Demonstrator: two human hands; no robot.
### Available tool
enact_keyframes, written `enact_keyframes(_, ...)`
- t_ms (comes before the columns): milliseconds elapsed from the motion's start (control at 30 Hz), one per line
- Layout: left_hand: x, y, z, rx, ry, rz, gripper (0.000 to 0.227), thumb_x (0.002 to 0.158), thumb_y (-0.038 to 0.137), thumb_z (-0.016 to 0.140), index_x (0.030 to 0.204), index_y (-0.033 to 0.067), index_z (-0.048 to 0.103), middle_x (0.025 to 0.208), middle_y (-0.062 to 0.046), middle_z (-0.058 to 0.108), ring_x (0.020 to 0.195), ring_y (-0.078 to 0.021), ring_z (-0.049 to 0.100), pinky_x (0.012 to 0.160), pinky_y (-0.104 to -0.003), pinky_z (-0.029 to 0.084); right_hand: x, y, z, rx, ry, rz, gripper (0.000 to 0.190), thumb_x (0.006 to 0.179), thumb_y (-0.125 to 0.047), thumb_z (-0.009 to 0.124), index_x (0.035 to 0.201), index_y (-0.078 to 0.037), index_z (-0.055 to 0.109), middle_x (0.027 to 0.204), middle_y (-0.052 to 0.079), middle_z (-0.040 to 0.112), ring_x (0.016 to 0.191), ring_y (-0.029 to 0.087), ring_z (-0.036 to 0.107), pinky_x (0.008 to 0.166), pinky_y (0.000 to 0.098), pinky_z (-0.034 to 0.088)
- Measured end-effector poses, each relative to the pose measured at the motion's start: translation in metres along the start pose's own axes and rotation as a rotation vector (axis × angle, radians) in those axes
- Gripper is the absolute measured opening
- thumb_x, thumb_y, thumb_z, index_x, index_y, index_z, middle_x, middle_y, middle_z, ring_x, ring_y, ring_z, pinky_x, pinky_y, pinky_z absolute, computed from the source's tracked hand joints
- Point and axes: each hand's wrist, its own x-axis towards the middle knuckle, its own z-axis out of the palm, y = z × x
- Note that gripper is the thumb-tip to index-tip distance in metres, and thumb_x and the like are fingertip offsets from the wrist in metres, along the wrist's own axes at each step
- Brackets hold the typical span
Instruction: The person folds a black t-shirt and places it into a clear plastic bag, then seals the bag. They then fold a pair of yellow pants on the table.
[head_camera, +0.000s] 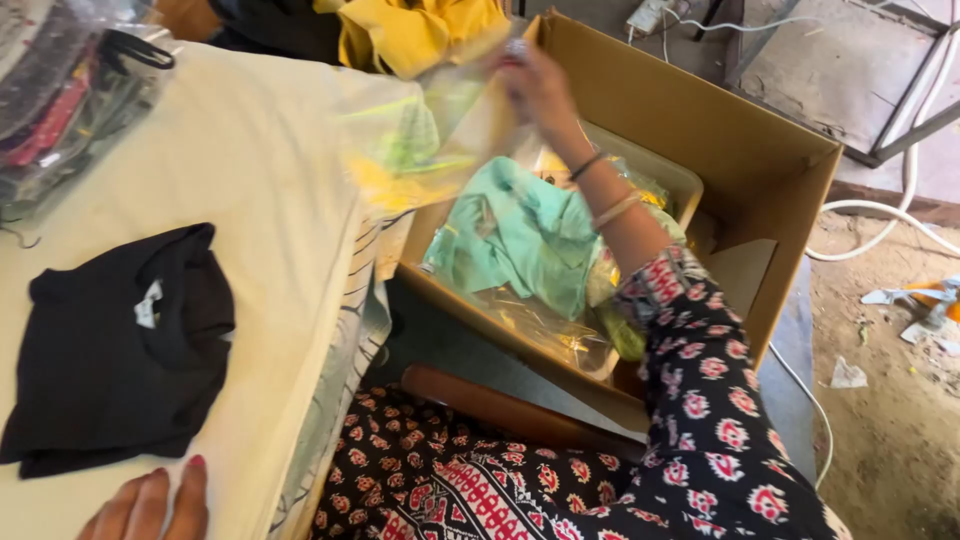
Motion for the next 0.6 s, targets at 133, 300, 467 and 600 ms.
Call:
enact_keyframes(133, 0.078, 0.042, -0.029, -0.074, -0.078, 0.0, 0.029, 0.08, 0.015, 0.071, 0.107, 0.0064, 0.079, 0.089, -0.019, 0.069, 0.083, -0.0328, 0.071, 0.07, -0.044, 0.06, -0.047, 0.071, -0.158, -0.195, 0.123, 0.136, 0.02, 0.106, -0.016, 0.063, 0.124, -0.01, 0.067, 0.085, -0.008, 0.061, 0.066, 0.002, 0.049, 0.053, 0.0196, 0.037)
enact_keyframes(300, 0.207, 0.086, -0.055, -0.498, -0.201, -0.133, 0.042, 0.075, 0.016, 0.071, 0.116, 0.0068, 0.073, 0.101, -0.012, 0.067, 0.097, -0.0294, 0.068, 0.085, -0.041, 0.056, -0.112, 0.149, -0.271, -1.376, 0.123, 0.303, 0.049, 0.094, -0.016, 0.068, 0.141, -0.016, 0.054, 0.105, 0.024, 0.07, 0.094, 0.047, 0.067, 0.075, 0.0564, 0.055)
enact_keyframes(467, 0.3, 0.115, -0.009, -0.661, -0.177, -0.096, 0.037, 0.08, 0.014, 0.071, 0.117, 0.0073, 0.071, 0.109, -0.01, 0.065, 0.103, -0.0277, 0.065, 0.085, -0.04, 0.055, -0.171, 0.18, -0.283, -1.465, 0.136, 0.543, 0.052, 0.09, -0.011, 0.06, 0.14, -0.018, 0.05, 0.114, 0.025, 0.067, 0.1, 0.048, 0.066, 0.079, 0.0577, 0.054)
enact_keyframes(600, 0.355, 0.135, 0.039, -0.767, -0.137, -0.018, 0.024, 0.083, 0.011, 0.07, 0.106, 0.0059, 0.07, 0.106, -0.01, 0.064, 0.108, -0.0285, 0.062, 0.084, -0.039, 0.055, -0.161, 0.128, -0.232, -2.053, 0.395, -0.188, 0.042, 0.064, -0.018, 0.063, 0.106, -0.018, 0.062, 0.109, 0.014, 0.073, 0.099, 0.04, 0.065, 0.082, 0.0547, 0.053)
